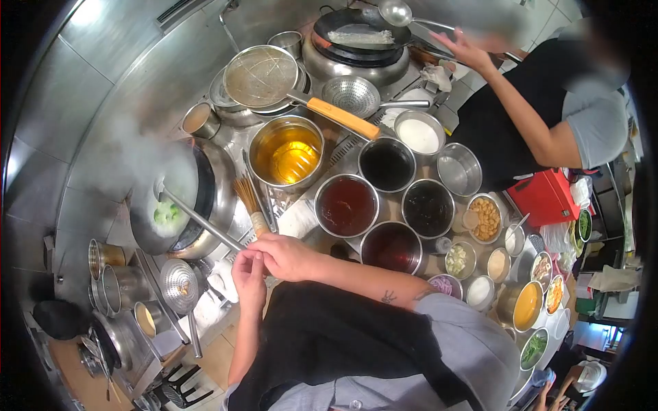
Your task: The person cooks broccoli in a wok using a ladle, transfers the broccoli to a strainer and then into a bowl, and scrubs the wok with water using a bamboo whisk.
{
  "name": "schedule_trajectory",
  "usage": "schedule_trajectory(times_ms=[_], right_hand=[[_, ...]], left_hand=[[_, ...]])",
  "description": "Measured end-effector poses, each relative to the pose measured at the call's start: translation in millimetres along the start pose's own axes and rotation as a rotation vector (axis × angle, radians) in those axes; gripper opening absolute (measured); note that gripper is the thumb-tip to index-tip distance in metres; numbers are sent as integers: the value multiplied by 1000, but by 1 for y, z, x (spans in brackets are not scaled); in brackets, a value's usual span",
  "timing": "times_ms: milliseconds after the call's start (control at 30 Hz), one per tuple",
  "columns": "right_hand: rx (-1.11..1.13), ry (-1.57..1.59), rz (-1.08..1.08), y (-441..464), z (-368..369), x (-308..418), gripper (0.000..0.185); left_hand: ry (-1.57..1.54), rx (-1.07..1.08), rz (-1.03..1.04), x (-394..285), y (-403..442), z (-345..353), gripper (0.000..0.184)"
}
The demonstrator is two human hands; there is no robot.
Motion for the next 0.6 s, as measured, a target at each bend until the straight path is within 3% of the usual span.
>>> schedule_trajectory(times_ms=[400, 600], right_hand=[[3, -12, 2, 9, 7, 4, 26], [54, -25, -4, 15, 27, 6, 25]], left_hand=[[4, 49, 49, -2, 6, -11, 10], [-70, -41, 32, 16, 1, -33, 12]])
Point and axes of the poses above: each hand's wrist, its own y-axis towards the middle knuckle, its own z-axis out of the palm, x = y × z, the point moved 3 cm from there along y, towards the middle knuckle, and after that the axes turned 4 degrees about -z, right-handed, at the moved point
